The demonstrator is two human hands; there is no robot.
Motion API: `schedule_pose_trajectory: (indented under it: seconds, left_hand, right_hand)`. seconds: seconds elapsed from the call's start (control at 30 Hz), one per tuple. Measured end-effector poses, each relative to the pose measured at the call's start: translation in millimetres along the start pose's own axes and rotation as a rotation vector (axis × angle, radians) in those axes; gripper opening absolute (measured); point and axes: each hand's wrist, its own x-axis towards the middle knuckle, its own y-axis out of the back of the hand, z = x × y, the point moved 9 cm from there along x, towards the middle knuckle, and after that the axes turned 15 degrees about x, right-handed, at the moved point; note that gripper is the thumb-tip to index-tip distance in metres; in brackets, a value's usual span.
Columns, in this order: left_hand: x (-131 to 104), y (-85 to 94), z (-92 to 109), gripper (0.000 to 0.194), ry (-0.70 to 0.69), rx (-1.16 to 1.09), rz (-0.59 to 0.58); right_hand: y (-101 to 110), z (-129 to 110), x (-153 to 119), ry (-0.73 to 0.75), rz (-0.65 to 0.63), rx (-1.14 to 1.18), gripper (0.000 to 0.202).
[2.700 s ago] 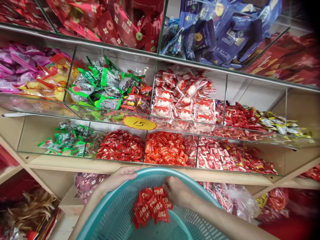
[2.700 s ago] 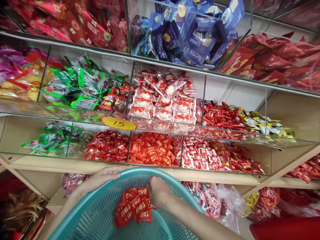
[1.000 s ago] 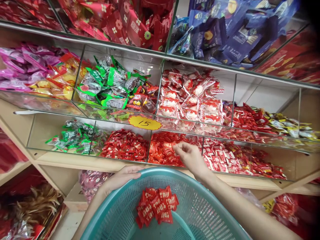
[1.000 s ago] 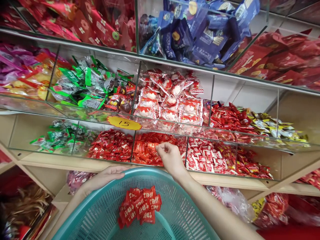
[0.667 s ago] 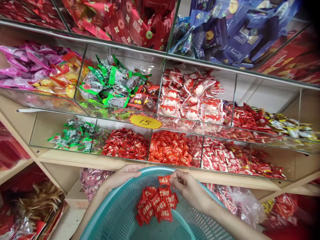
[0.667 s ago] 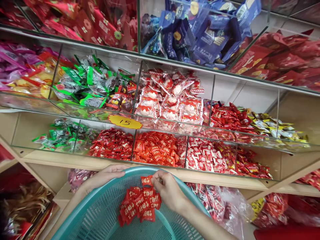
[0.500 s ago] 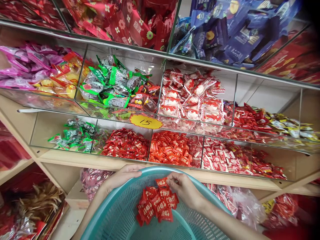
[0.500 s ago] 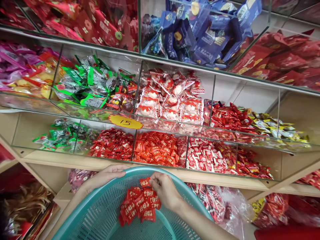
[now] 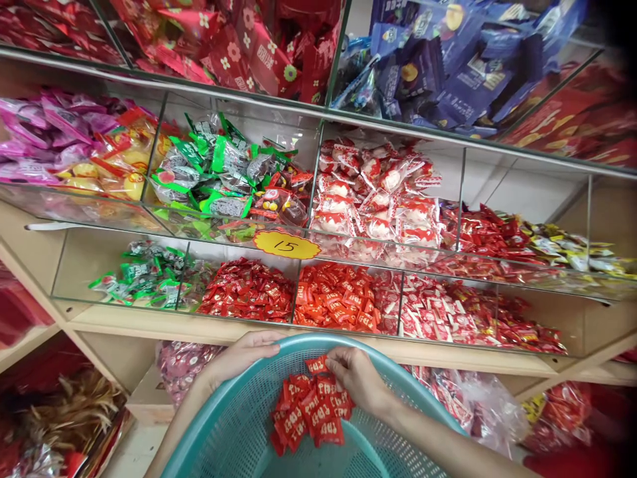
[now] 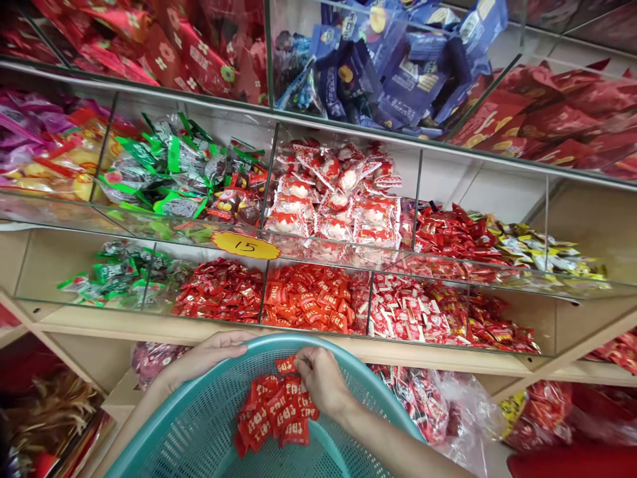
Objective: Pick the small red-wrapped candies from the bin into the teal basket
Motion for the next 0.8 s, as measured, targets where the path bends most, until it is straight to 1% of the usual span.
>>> schedule_pose_trajectory:
  seconds: [0.1, 0.17, 0.2, 0.27, 0.33, 0.43, 0.5, 0.57, 0.67, 0.8]
  left_hand:
    - [0.3, -0.1, -0.7, 0.036, 0.009, -0.002, -0.001]
    - [1.1, 0.4, -1.4, 0.036, 0.009, -0.003, 0.001]
    - [1.5, 0.7, -1.8, 0.035, 0.009, -0.004, 0.002]
    - [2.0, 1.2, -2.6, 0.035, 0.009, -0.005, 0.002]
    - [2.2, 1.3, -2.9, 0.035, 0.011, -0.008, 0.001]
    - [1.7, 0.4, -2.0, 0.035, 0.012, -0.016, -0.003]
    - [1.4, -0.6, -1.2, 0.035, 0.008, -0.021, -0.009]
    - [1.6, -1.0, -1.0, 0.034, 0.002, -0.023, -0.013]
    - [2.6, 0.2, -1.5, 0.034, -0.004, -0.019, -0.007]
    - [3.1, 0.6, -0.2, 0.033, -0.009, -0.02, -0.004]
  right_hand:
    - [3.4, 3.7, -1.1, -0.005, 0.031, -0.058, 0.03]
    - [7.5, -0.9, -2.5, -0.002, 0.046, -0.099, 0.031]
    - [10.4, -6.8, -2.7, 0.007, 0.052, -0.116, 0.031]
    - [17.7, -27.5, -0.7, 0.059, 0.057, -0.144, 0.032]
    - [27.7, -57.3, 6.6, 0.154, 0.072, -0.178, 0.033]
    - [45.9, -101.4, 28.9, 0.313, 0.158, -0.274, 0.029]
    - [53.3, -119.7, 49.8, 0.383, 0.215, -0.359, 0.024]
    - [52.6, -124.2, 74.1, 0.379, 0.216, -0.436, 0.021]
    - [41.8, -117.8, 105.4, 0.309, 0.155, -0.52, 0.019]
    - [31.4, -110.0, 125.7, 0.223, 0.13, -0.572, 0.02]
